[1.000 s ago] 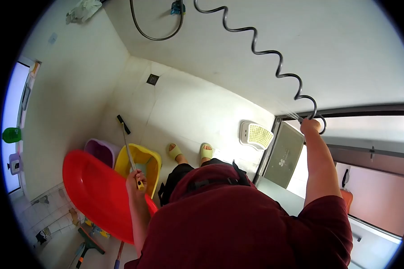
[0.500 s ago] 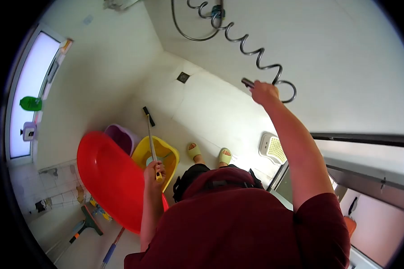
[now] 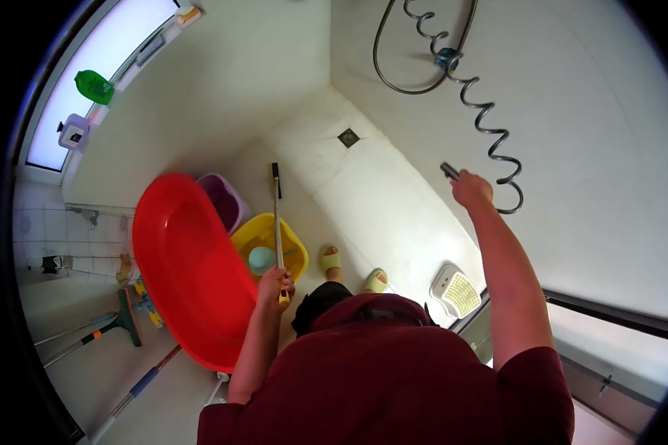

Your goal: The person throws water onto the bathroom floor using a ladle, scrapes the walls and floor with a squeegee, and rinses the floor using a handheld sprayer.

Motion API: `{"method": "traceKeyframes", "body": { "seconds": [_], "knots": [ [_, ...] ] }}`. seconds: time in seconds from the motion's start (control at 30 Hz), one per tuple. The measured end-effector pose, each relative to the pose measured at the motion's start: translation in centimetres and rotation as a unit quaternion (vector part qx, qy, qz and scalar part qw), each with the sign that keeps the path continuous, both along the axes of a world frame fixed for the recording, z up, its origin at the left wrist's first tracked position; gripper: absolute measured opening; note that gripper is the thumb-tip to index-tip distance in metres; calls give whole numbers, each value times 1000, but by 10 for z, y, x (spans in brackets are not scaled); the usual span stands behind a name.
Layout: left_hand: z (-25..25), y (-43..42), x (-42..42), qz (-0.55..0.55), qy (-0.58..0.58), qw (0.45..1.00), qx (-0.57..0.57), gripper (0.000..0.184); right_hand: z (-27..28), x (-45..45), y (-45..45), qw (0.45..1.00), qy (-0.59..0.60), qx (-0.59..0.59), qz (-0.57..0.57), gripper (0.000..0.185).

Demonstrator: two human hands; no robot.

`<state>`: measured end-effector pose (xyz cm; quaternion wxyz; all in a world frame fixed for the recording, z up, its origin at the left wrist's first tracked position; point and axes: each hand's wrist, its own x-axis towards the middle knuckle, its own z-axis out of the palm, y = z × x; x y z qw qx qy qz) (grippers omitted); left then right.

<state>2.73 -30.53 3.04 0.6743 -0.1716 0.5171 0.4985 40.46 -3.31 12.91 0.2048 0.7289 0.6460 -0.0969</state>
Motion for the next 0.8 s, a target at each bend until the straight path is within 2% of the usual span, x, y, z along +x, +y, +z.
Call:
{"method": "traceKeyframes", "body": {
  "seconds": [0.13,0.2,0.3,0.4,0.47,0.57,0.6,0.73,0.8],
  "knots": [
    [8,11,-8,-52,23,998,-7,3,-4,-10,11,1000,12,10,21,36],
    [11,15,-12,-69,46,996,-4,4,-12,-17,2,997,-35,-54,53,33],
    [12,20,-18,-163,144,976,-16,3,-14,-40,3,998,-11,-55,42,34],
    [-11,29,-29,-319,280,905,25,3,-13,-62,7,997,19,-56,42,35],
    [-34,55,-53,-364,349,863,-10,4,-10,-78,9,998,28,-46,42,34],
    [-67,112,-82,-294,305,904,58,3,-16,-88,12,998,20,-35,52,33],
    [-79,134,-89,-279,300,909,81,7,-18,-91,10,997,23,-44,59,33],
    [-77,218,-62,-258,280,923,57,18,-21,-103,-2,996,21,-70,57,36],
    [-72,244,-36,-329,301,895,29,61,-17,-103,-6,996,24,-72,39,36]
  ]
}}
